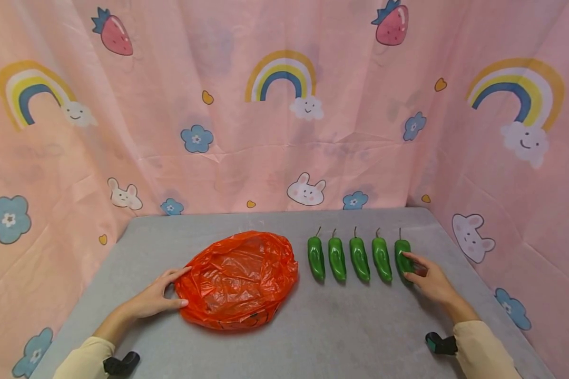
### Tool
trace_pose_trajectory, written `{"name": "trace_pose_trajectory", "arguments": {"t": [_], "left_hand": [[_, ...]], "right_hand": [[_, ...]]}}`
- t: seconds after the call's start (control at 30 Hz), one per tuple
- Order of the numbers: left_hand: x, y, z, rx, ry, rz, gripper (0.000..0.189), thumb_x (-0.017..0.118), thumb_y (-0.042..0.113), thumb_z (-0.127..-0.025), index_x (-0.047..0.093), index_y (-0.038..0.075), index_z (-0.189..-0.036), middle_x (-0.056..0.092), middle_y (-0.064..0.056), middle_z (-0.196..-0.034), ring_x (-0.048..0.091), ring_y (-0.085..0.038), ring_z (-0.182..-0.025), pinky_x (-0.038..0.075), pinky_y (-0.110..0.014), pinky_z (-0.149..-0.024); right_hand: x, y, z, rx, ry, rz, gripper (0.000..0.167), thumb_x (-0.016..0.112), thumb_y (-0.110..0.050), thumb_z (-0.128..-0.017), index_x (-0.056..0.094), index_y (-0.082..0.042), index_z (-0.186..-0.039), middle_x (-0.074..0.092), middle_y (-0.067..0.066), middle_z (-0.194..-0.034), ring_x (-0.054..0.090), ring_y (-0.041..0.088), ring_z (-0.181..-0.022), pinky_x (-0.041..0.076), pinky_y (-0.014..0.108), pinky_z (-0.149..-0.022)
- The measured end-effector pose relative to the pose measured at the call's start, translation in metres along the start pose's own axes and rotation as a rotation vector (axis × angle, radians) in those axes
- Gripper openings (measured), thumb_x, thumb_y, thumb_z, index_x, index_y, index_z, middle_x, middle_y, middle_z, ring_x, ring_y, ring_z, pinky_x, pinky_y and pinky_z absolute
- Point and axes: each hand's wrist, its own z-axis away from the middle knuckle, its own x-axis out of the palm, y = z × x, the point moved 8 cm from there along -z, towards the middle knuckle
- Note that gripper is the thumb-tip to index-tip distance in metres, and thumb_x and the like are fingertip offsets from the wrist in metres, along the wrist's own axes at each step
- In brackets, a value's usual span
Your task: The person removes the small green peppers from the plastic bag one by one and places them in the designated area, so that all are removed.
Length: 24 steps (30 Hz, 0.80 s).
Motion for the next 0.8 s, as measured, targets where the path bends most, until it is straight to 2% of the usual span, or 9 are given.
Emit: {"name": "trace_pose_trajectory", "arguments": {"t": [0.17, 0.3, 0.4, 0.53, 0.8], "left_hand": [[0.0000, 0.0000, 0.0010, -0.004, -0.003, 0.008, 0.088, 0.080, 0.042, -0.085, 0.037, 0.020, -0.158, 0.041, -0.016, -0.152, 0.033, -0.045, -0.142, 0.024, -0.076, -0.108], [-0.0001, -0.0001, 0.0012, -0.006, -0.003, 0.013, 0.088, 0.080, 0.041, -0.085, 0.037, 0.020, -0.158, 0.041, -0.016, -0.152, 0.033, -0.045, -0.142, 0.023, -0.076, -0.109], [0.0001, -0.0003, 0.0014, -0.008, -0.004, 0.014, 0.087, 0.080, 0.041, -0.085, 0.037, 0.020, -0.158, 0.041, -0.015, -0.152, 0.033, -0.045, -0.142, 0.023, -0.076, -0.109], [0.0010, -0.0014, 0.0010, -0.020, -0.008, 0.017, 0.088, 0.079, 0.044, -0.085, 0.036, 0.022, -0.158, 0.040, -0.015, -0.153, 0.032, -0.045, -0.143, 0.024, -0.076, -0.109], [0.0007, -0.0009, 0.0003, -0.012, -0.005, 0.011, 0.088, 0.080, 0.043, -0.085, 0.036, 0.022, -0.158, 0.041, -0.015, -0.153, 0.033, -0.045, -0.142, 0.024, -0.075, -0.109]], "right_hand": [[-0.0003, -0.0017, 0.0010, -0.007, -0.002, 0.008, 0.057, 0.056, -0.011, -0.103, 0.034, 0.010, -0.151, 0.035, 0.046, -0.148, 0.051, 0.059, -0.123, 0.054, 0.036, -0.082], [0.0006, -0.0023, 0.0016, -0.011, -0.011, 0.002, 0.057, 0.054, -0.010, -0.103, 0.033, 0.010, -0.152, 0.034, 0.046, -0.148, 0.050, 0.059, -0.125, 0.055, 0.034, -0.081], [0.0020, -0.0029, 0.0019, -0.011, -0.027, -0.014, 0.057, 0.052, -0.008, -0.103, 0.031, 0.009, -0.153, 0.031, 0.046, -0.149, 0.045, 0.062, -0.128, 0.055, 0.049, -0.088], [0.0020, -0.0036, 0.0011, -0.009, -0.033, -0.026, 0.057, 0.050, -0.005, -0.103, 0.029, 0.009, -0.154, 0.028, 0.046, -0.151, 0.041, 0.065, -0.130, 0.053, 0.056, -0.092], [0.0020, -0.0019, 0.0009, -0.010, -0.021, -0.035, 0.056, 0.049, -0.007, -0.104, 0.031, 0.008, -0.154, 0.033, 0.044, -0.150, 0.043, 0.062, -0.129, 0.053, 0.028, -0.081]]}}
